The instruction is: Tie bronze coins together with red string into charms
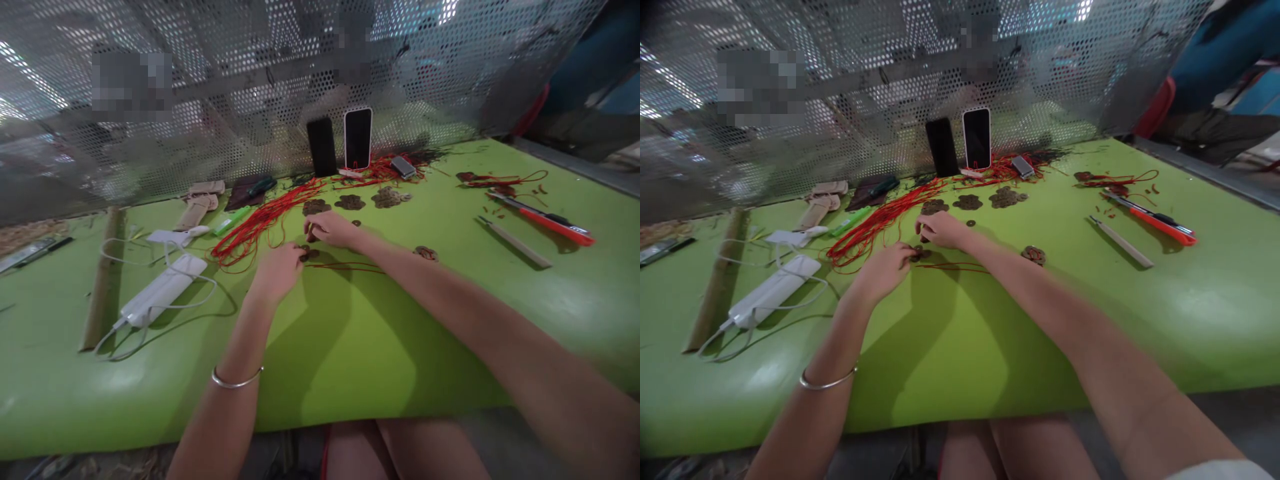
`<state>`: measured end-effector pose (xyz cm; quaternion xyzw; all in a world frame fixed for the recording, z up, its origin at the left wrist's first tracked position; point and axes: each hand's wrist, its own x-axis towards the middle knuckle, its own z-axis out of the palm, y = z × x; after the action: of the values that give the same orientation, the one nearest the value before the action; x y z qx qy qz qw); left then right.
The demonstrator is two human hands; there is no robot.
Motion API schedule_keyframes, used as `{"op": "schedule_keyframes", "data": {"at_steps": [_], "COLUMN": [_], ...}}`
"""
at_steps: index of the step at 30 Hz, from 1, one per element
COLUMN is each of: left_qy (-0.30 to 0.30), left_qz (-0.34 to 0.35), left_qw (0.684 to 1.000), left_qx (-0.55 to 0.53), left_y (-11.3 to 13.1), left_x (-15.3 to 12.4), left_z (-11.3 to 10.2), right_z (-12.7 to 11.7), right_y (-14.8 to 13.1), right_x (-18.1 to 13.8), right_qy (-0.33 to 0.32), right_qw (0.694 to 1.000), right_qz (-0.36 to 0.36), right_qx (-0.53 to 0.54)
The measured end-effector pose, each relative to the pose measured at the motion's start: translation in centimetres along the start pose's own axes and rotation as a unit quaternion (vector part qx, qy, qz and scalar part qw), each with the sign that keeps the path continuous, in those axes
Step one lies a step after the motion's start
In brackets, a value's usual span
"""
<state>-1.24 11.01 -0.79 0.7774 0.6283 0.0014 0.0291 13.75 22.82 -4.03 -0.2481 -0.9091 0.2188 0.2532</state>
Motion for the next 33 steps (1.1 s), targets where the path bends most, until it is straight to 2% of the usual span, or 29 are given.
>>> {"op": "schedule_keyframes", "data": {"at_steps": [10,16,23,27,33], "left_qy": [0.003,0.038,0.044,0.047,0.049], "left_qz": [-0.013,-0.04,-0.039,-0.02,-0.031], "left_qw": [1.0,0.998,0.998,0.998,0.997], "left_qx": [0.015,-0.008,-0.015,-0.041,-0.047], "left_y": [0.3,-0.2,-0.6,-0.7,-1.2], "left_x": [0.0,0.2,0.6,0.9,0.8], "left_z": [-0.4,-0.3,0.0,0.1,0.0], "right_z": [-0.4,-1.2,-0.8,-0.6,-1.0], "right_y": [-1.4,-1.5,-1.5,-1.5,-1.4], "right_x": [-0.6,-0.7,-1.0,-1.0,-1.1], "right_qy": [0.001,0.023,-0.017,-0.012,-0.008], "right_qw": [0.998,0.995,0.989,0.991,0.995], "right_qz": [-0.026,-0.018,-0.065,-0.06,-0.073], "right_qx": [-0.05,-0.094,-0.131,-0.122,-0.072]}}
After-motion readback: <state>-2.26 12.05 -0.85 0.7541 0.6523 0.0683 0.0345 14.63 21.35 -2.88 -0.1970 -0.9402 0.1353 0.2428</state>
